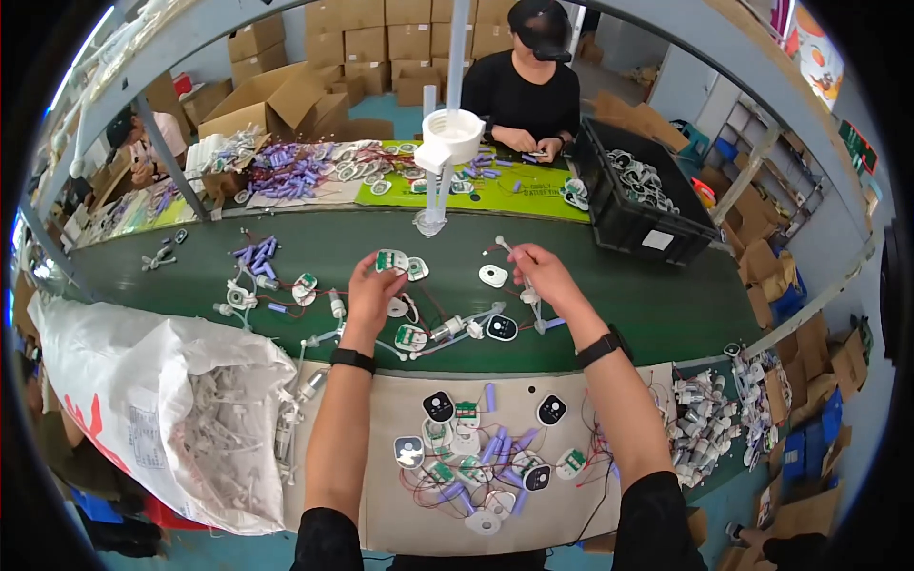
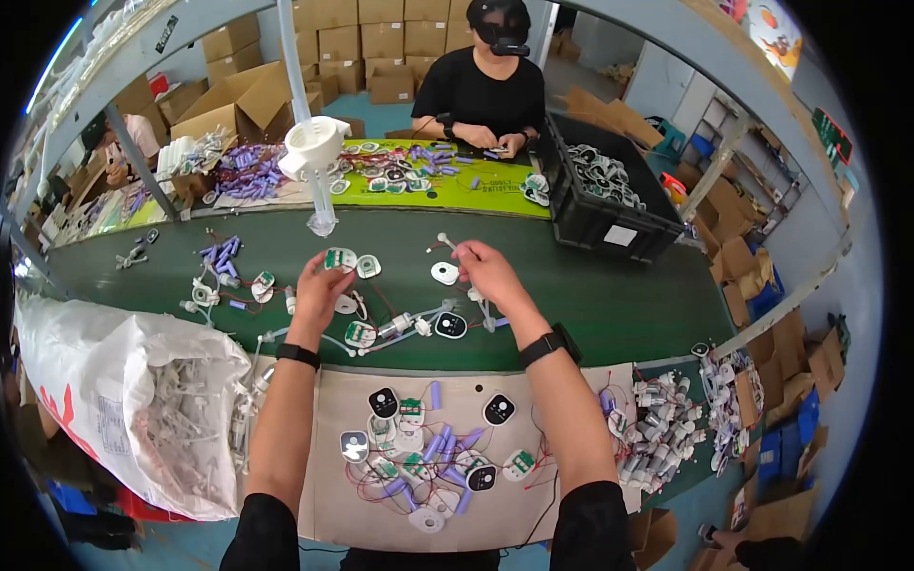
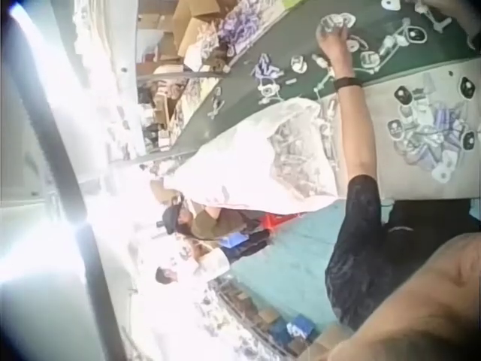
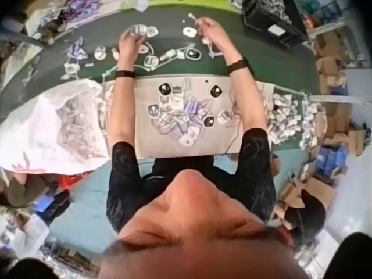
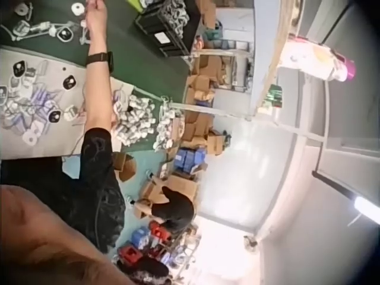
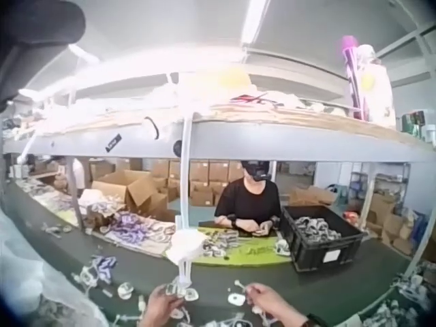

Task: The person assembles electronic components by hand, fitting a circuit board into a plastic housing and pressing them together. They then set the unit aside and pick up a motor and a battery to continue the assembly process.

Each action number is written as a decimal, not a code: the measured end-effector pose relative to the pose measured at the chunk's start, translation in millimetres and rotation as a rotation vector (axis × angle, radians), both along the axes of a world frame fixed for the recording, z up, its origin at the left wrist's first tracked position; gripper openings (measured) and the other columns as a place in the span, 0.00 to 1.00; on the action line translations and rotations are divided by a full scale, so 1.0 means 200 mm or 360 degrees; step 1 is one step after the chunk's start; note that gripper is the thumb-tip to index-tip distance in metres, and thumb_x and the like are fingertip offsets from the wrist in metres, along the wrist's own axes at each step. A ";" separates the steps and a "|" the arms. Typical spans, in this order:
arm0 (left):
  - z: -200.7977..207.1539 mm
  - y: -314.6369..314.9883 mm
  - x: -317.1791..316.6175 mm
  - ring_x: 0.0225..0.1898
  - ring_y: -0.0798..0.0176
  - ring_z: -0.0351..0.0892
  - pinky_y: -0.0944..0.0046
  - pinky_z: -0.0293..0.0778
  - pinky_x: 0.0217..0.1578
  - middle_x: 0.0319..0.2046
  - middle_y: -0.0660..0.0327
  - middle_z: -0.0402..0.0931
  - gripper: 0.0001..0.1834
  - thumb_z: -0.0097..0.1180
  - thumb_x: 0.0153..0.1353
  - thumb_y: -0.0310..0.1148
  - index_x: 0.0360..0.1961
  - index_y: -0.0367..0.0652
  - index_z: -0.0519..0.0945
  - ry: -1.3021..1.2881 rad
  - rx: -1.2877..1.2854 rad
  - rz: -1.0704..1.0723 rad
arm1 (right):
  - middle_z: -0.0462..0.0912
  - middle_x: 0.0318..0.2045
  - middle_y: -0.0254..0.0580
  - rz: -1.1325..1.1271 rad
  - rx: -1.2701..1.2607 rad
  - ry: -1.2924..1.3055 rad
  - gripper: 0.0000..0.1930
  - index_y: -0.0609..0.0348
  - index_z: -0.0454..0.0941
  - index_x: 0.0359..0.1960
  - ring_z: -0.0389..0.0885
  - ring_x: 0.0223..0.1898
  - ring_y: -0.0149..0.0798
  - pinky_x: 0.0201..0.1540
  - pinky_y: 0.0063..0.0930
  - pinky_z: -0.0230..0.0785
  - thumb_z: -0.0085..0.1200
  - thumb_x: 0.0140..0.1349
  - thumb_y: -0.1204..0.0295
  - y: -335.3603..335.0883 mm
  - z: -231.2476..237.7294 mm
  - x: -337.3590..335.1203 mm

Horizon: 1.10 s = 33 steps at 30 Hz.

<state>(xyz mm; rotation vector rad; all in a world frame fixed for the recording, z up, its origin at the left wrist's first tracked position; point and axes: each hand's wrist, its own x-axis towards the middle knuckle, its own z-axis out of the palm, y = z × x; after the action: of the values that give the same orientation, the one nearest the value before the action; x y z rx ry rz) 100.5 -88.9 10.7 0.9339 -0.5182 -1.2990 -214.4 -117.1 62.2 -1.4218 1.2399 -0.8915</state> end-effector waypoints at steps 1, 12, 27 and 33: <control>-0.04 -0.03 0.02 0.46 0.51 0.82 0.53 0.83 0.55 0.46 0.48 0.77 0.35 0.51 0.61 0.10 0.69 0.33 0.57 0.0087 -0.0046 -0.0079 | 0.79 0.31 0.32 0.0015 0.0020 0.0089 0.13 0.58 0.80 0.44 0.79 0.34 0.28 0.40 0.24 0.74 0.48 0.75 0.63 -0.01 0.01 0.02; 0.04 -0.11 -0.07 0.50 0.56 0.81 0.59 0.84 0.51 0.53 0.50 0.74 0.35 0.51 0.63 0.11 0.71 0.37 0.58 -0.0114 -0.0078 -0.0164 | 0.84 0.35 0.32 0.0185 -0.0157 0.0259 0.16 0.58 0.81 0.56 0.79 0.33 0.26 0.38 0.23 0.72 0.54 0.71 0.67 -0.01 -0.05 0.06; 0.05 0.28 -0.15 0.47 0.62 0.82 0.63 0.85 0.47 0.51 0.55 0.77 0.30 0.49 0.62 0.11 0.66 0.42 0.69 -0.0356 -0.0121 -0.0127 | 0.83 0.37 0.34 0.0325 -0.0233 0.0138 0.05 0.61 0.78 0.40 0.81 0.40 0.27 0.46 0.25 0.74 0.60 0.65 0.77 0.15 0.02 0.16; -0.01 0.45 -0.17 0.44 0.67 0.82 0.68 0.80 0.49 0.44 0.57 0.81 0.13 0.56 0.66 0.23 0.50 0.33 0.83 -0.0847 -0.0074 -0.0061 | 0.84 0.39 0.35 0.0467 -0.0391 0.0124 0.06 0.60 0.74 0.38 0.80 0.42 0.29 0.49 0.26 0.72 0.59 0.64 0.80 0.23 -0.04 0.35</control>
<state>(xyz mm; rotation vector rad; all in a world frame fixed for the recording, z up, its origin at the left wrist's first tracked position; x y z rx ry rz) 66.7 1.1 8.1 1.2400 -0.9757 -1.0599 -143.8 -70.3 54.0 -1.7956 0.9673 -0.8109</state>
